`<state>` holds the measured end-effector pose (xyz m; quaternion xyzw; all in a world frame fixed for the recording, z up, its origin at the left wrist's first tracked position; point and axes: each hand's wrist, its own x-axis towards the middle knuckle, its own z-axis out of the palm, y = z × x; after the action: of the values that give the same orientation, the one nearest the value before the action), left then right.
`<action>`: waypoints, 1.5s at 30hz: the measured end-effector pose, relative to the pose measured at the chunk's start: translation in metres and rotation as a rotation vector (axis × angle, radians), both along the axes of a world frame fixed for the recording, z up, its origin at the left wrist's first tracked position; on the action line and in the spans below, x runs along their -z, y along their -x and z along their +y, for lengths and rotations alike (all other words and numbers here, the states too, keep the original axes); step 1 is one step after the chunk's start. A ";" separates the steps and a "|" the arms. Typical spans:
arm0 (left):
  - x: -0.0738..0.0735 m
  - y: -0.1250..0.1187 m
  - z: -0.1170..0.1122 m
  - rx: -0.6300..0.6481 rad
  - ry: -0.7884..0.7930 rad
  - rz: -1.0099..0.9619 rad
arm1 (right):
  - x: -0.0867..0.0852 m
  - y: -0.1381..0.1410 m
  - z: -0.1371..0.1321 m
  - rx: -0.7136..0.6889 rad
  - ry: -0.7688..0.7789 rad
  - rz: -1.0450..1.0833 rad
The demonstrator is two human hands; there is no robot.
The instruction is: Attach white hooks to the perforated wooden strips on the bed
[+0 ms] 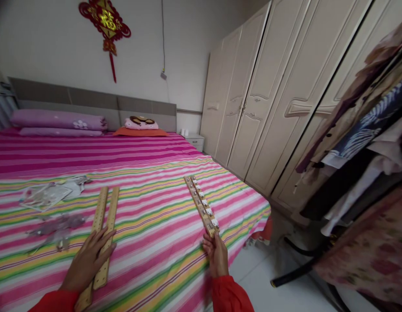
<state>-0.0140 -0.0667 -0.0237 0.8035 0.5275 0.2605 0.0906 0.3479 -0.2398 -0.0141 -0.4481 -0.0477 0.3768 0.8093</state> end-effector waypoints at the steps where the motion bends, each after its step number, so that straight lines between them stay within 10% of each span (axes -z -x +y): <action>1: 0.000 0.000 0.000 0.000 0.004 0.001 | 0.002 -0.001 0.001 -0.014 -0.020 0.022; 18: -0.003 -0.003 -0.003 -0.003 -0.009 -0.025 | 0.005 0.033 0.026 -0.520 -0.266 0.417; 27: -0.009 -0.005 -0.008 0.017 0.068 -0.145 | -0.002 0.086 0.037 -0.523 -0.259 0.400; 45: -0.067 -0.020 -0.032 -0.166 0.388 -1.223 | -0.042 0.269 0.106 -0.843 -0.225 0.054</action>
<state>0.0057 -0.0984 0.0434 0.4356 0.4786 0.5774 0.4978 0.0792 -0.1334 0.0276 -0.2887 -0.2462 0.6783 0.6292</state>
